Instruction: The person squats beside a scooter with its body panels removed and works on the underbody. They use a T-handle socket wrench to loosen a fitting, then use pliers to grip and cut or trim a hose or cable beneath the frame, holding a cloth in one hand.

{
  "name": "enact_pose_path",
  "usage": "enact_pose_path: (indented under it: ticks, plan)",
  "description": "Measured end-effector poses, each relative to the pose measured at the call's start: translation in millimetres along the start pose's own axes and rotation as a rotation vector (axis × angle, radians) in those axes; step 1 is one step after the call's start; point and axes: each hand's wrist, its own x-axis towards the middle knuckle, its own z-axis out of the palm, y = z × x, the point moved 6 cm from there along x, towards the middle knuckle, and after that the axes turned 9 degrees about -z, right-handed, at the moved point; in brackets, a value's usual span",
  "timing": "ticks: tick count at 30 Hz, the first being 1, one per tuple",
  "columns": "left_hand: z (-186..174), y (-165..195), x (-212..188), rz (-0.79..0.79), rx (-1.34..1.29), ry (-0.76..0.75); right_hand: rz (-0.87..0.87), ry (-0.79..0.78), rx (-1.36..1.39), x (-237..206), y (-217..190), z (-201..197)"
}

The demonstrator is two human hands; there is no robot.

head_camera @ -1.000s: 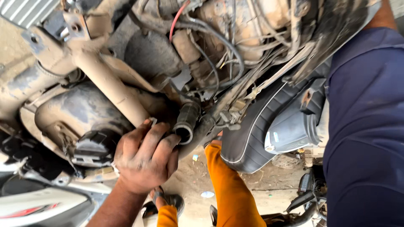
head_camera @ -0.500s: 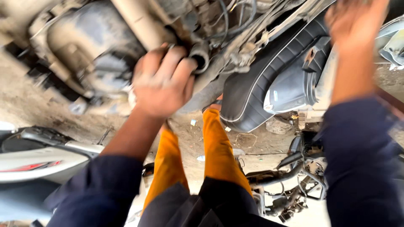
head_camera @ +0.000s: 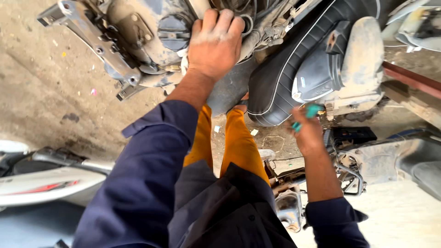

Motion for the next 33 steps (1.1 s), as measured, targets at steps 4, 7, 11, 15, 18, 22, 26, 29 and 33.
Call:
enact_pose_path:
  ticks: [4, 7, 11, 15, 18, 22, 26, 29, 33]
  plan:
    - [-8.5, -2.6, -0.8, -0.008, -0.096, 0.061, -0.007, -0.294, -0.272, -30.8, -7.2, 68.7]
    - [-22.9, -12.7, -17.8, 0.034, -0.254, 0.109, 0.005, -0.412, -0.457, -44.4, -18.9, 118.7]
    - [-47.1, -18.9, -106.5, 0.156, -0.483, -0.026, 0.262, -0.521, -0.402, -49.1, -40.5, 171.1]
    - [-41.1, -62.0, -253.6, -0.314, -0.782, -0.587, 0.278, -0.554, -0.468, -35.7, -77.7, 208.2]
    - [-25.4, -114.4, -364.4, -0.678, -0.809, -0.914, 0.333, -0.543, -0.508, -18.3, -100.6, 229.0]
    - [-28.5, -193.9, -469.3, -1.11, -0.681, -0.886, 0.379, -0.477, -0.655, 1.7, -116.6, 237.0]
    - [-32.3, -237.7, -500.7, -1.236, -0.536, -0.619, 0.361, -0.594, -0.705, 9.5, -114.0, 240.1]
    - [-31.1, -235.0, -482.0, -1.15, -0.622, -0.471, 0.33, -0.64, -0.591, 12.0, -102.9, 237.0]
    - [-20.3, -184.7, -421.2, -0.902, -0.712, -0.591, 0.272, -0.774, -0.364, 2.7, -70.6, 226.0]
